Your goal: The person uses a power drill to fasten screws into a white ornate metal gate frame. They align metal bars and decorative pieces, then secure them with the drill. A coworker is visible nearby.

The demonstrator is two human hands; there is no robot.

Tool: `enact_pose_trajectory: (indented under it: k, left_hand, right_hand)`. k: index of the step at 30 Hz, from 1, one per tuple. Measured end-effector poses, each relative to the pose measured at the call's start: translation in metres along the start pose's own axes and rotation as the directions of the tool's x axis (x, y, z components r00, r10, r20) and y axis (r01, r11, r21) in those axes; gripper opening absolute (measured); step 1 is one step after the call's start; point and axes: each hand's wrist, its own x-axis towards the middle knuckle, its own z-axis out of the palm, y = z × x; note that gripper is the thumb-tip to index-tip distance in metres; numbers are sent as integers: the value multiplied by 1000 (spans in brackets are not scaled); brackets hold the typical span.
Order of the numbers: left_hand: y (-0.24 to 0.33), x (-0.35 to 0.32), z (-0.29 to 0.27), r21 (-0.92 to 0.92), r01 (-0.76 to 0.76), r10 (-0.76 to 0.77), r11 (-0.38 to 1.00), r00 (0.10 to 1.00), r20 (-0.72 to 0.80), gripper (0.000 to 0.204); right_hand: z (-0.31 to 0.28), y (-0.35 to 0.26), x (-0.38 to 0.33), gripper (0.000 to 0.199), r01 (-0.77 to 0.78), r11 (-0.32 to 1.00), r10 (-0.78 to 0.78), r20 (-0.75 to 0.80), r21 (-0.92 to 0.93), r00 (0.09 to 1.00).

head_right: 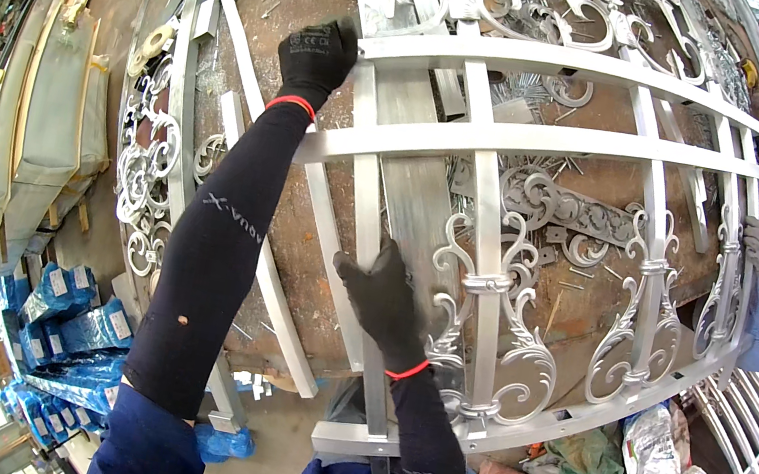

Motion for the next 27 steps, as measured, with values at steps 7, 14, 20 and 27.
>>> enact_pose_trajectory:
  k: [7, 14, 20, 27]
  left_hand:
    - [-11, 10, 9, 68, -23, 19, 997, 997, 68, 43]
    - [-10, 26, 11, 45, -54, 50, 998, 996, 80, 43]
    - [-10, 14, 12, 50, -16, 11, 999, 995, 95, 45]
    - [-12, 16, 10, 63, -33, 26, 997, 992, 120, 47]
  right_hand:
    - [12, -5, -2, 41, -80, 995, 80, 2, -62, 997]
    - [14, 13, -7, 57, -111, 978, 113, -1, -175, 994]
    - [16, 16, -8, 50, -129, 987, 129, -7, -95, 992]
    - [12, 5, -7, 38, -106, 991, 108, 24, -78, 994]
